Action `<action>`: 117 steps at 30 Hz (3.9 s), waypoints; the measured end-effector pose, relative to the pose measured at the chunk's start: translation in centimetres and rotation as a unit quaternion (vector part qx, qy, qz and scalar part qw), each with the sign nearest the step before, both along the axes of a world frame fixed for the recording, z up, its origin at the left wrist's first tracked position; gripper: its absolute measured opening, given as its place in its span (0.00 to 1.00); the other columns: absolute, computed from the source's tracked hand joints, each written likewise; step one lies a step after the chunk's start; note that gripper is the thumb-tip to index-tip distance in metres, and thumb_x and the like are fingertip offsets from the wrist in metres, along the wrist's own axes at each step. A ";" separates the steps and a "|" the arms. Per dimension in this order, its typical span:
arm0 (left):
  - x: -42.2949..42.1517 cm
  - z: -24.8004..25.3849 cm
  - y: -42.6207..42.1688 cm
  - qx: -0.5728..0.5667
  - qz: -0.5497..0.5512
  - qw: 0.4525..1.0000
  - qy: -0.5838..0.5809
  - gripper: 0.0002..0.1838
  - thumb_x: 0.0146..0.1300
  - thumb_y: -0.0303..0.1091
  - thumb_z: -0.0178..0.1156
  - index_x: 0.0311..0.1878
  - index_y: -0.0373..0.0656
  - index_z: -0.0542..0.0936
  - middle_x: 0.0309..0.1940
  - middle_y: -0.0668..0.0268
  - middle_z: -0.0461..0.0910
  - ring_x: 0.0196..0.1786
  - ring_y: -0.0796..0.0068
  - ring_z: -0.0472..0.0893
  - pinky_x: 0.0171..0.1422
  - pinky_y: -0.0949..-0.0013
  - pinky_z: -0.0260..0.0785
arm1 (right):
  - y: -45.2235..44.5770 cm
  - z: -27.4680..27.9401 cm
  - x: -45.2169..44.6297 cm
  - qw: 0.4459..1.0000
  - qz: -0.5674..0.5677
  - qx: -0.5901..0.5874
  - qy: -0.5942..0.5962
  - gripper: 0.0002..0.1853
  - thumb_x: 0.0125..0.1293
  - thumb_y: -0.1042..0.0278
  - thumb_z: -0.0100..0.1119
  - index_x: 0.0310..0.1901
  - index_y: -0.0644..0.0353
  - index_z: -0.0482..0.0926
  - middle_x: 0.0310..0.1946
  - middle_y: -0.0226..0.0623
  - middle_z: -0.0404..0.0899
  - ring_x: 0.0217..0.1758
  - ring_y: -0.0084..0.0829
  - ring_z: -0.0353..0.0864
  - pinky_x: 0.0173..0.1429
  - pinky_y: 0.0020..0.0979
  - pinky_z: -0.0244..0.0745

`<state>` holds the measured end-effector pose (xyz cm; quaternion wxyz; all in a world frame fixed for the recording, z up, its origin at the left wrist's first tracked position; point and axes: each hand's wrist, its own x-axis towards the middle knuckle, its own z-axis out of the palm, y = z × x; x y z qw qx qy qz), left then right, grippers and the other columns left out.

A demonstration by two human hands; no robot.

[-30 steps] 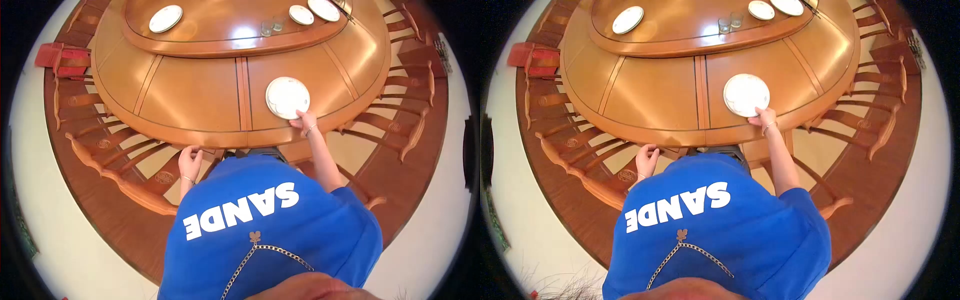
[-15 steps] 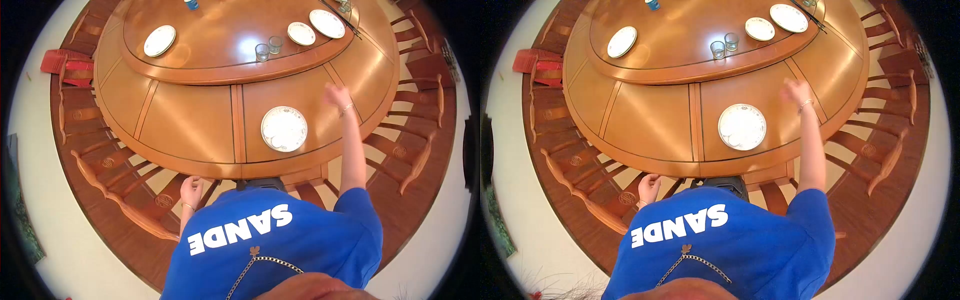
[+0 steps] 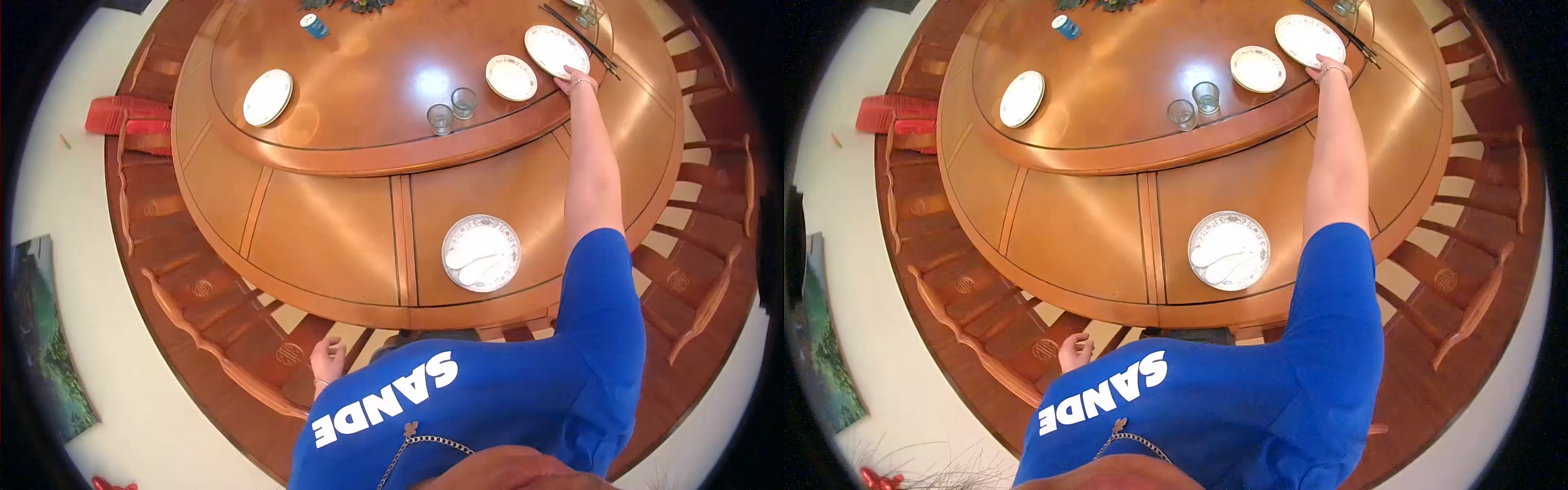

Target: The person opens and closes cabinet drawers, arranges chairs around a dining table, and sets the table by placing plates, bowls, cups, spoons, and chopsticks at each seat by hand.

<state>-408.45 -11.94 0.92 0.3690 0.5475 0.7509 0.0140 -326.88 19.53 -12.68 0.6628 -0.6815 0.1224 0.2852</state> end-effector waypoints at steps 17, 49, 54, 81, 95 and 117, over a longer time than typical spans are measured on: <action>-0.7 -1.1 3.4 -0.015 -0.078 0.995 -0.060 0.12 0.60 0.26 0.64 0.46 0.33 0.80 0.34 0.60 0.83 0.33 0.75 0.82 0.39 0.71 0.76 | -10.3 1.2 -7.9 0.995 -0.027 0.086 -0.043 0.17 0.64 0.82 0.53 0.54 0.81 0.67 0.47 0.56 0.79 0.33 0.47 0.87 0.27 0.31 0.88; -5.2 -3.6 0.0 0.089 -0.118 0.985 -0.087 0.12 0.60 0.29 0.65 0.45 0.34 0.80 0.35 0.59 0.82 0.33 0.71 0.82 0.41 0.69 0.75 | -38.0 -1.2 -14.9 0.999 -0.021 -0.018 0.020 0.19 0.69 0.77 0.52 0.57 0.80 0.63 0.45 0.61 0.78 0.34 0.52 0.86 0.32 0.37 0.88; -4.2 -2.7 0.8 0.072 -0.182 0.978 -0.067 0.09 0.61 0.29 0.63 0.43 0.36 0.80 0.35 0.59 0.82 0.33 0.69 0.83 0.41 0.67 0.75 | -38.0 0.1 -14.0 0.995 0.042 -0.075 0.046 0.21 0.66 0.75 0.57 0.57 0.74 0.64 0.44 0.60 0.79 0.35 0.53 0.86 0.32 0.41 0.88; -10.8 -1.7 0.4 0.142 -0.059 0.988 -0.009 0.13 0.61 0.33 0.64 0.46 0.37 0.82 0.40 0.58 0.82 0.37 0.69 0.83 0.45 0.67 0.76 | -38.8 -6.1 -9.2 0.996 -0.057 0.016 0.071 0.21 0.70 0.78 0.51 0.63 0.66 0.61 0.57 0.60 0.68 0.52 0.56 0.76 0.46 0.56 0.86; -7.7 -2.0 2.1 0.127 -0.123 0.984 0.014 0.13 0.61 0.34 0.64 0.46 0.38 0.81 0.39 0.58 0.82 0.34 0.67 0.82 0.43 0.66 0.76 | -38.2 -3.5 -7.4 0.989 -0.147 0.008 0.035 0.21 0.67 0.85 0.52 0.61 0.73 0.62 0.58 0.59 0.68 0.51 0.57 0.76 0.45 0.62 0.84; -3.2 -2.6 4.0 0.111 -0.165 0.979 0.052 0.10 0.59 0.30 0.64 0.42 0.36 0.80 0.36 0.57 0.80 0.33 0.66 0.82 0.43 0.65 0.74 | -25.3 2.5 -16.2 0.932 0.213 -0.104 -0.273 0.16 0.66 0.63 0.63 0.46 0.70 0.78 0.34 0.42 0.82 0.30 0.27 0.83 0.27 0.27 0.80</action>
